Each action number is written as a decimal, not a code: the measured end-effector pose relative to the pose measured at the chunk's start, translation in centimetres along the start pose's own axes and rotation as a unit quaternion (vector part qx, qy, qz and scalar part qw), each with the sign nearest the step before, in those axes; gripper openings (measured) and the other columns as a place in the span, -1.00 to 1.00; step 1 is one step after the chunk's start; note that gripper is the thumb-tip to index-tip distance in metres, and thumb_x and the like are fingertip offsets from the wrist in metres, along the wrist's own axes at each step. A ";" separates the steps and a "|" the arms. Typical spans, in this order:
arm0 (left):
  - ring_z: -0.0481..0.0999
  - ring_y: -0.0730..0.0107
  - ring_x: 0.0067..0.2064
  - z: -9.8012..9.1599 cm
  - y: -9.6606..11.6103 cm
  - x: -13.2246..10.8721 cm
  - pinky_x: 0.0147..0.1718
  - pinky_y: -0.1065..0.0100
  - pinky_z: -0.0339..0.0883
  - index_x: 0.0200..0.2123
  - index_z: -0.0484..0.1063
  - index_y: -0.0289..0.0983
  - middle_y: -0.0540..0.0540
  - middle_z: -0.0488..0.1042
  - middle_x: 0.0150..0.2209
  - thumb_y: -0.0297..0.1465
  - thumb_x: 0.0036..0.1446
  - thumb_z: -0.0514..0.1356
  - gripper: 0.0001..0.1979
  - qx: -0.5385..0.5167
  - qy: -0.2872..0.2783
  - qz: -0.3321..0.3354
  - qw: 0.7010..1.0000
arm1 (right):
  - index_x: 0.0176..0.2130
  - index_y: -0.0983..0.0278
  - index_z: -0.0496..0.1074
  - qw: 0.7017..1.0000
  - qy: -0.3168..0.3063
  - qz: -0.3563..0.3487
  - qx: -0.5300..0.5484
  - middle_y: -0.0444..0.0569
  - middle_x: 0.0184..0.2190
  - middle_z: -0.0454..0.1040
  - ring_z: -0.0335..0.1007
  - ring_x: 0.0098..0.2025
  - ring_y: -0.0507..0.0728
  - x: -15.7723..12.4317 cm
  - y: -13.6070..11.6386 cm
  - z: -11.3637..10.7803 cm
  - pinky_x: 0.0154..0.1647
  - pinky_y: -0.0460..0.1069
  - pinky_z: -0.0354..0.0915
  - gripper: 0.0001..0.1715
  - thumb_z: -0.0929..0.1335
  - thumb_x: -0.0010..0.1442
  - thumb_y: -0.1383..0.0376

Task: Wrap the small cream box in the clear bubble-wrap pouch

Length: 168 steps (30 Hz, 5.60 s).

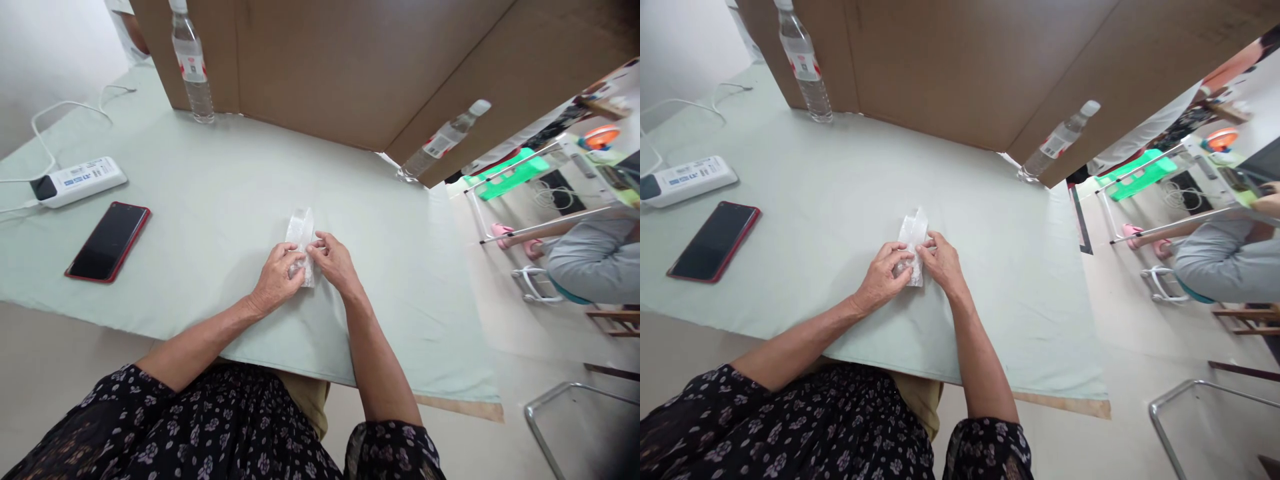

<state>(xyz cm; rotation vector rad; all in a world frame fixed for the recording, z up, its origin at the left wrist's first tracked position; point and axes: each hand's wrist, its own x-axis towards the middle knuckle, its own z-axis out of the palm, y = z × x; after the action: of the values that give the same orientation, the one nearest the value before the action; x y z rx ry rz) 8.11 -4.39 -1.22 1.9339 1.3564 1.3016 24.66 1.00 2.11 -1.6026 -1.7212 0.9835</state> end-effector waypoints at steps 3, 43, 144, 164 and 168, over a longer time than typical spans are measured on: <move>0.53 0.18 0.04 0.0 0.0 0.0 0.04 0.15 0.48 -0.11 0.51 -0.25 -0.21 0.44 0.00 -0.51 0.12 0.22 -0.75 0.002 -0.003 -0.004 1.000 | 0.11 0.32 0.40 0.999 0.046 0.004 0.009 0.00 -0.20 0.58 0.44 -0.43 0.05 0.6 0.7 -0.1 -0.32 0.02 0.40 -0.41 0.37 0.14 0.11; 0.45 0.08 0.03 -0.3 0.6 0.4 0.08 0.03 0.41 0.02 0.48 -0.33 -0.27 0.54 0.04 -0.54 0.19 0.08 -0.65 0.094 -0.056 0.066 0.992 | -0.53 0.24 0.37 0.964 -0.030 0.012 0.263 -0.25 -0.60 0.26 0.10 -0.51 -0.03 6.6 -1.1 1.9 -0.48 -0.09 0.08 -0.70 0.47 -0.16 0.12; 0.51 0.33 -0.24 -3.2 1.9 1.9 -0.19 0.31 0.39 -0.12 0.49 -0.32 -0.06 0.55 -0.26 -0.31 -0.10 0.37 -0.57 -0.289 -0.280 -0.294 0.867 | -0.37 0.24 0.51 0.972 0.092 -0.010 0.217 -0.15 -0.46 0.46 0.35 -0.38 0.05 -6.1 0.4 2.3 -0.28 -0.04 0.31 -0.70 0.40 0.20 0.06; 0.50 0.41 -0.27 -3.1 0.9 1.9 -0.23 0.38 0.35 -0.09 0.49 -0.36 -0.06 0.54 -0.27 -0.27 -0.06 0.33 -0.55 -0.313 -0.169 -0.301 0.885 | -0.01 0.19 0.52 0.972 0.128 -0.186 0.064 0.02 -0.05 0.63 0.55 0.01 0.17 -6.8 0.3 3.5 0.11 0.10 0.43 -0.73 0.33 0.32 0.26; 0.50 0.40 -0.28 -3.0 0.7 1.9 -0.23 0.36 0.35 -0.06 0.48 -0.35 -0.05 0.54 -0.27 -0.27 -0.07 0.33 -0.52 -0.296 -0.171 -0.298 0.892 | 0.00 0.17 0.51 0.971 0.146 -0.178 0.058 0.00 -0.05 0.64 0.55 0.03 0.17 -6.8 0.5 3.7 0.13 0.12 0.43 -0.74 0.34 0.32 0.27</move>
<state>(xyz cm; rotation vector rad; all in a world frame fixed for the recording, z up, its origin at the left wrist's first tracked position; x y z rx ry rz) 6.01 -3.46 1.53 1.1294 1.0751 0.8708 22.63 -6.18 0.05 -1.2358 -1.6355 0.6263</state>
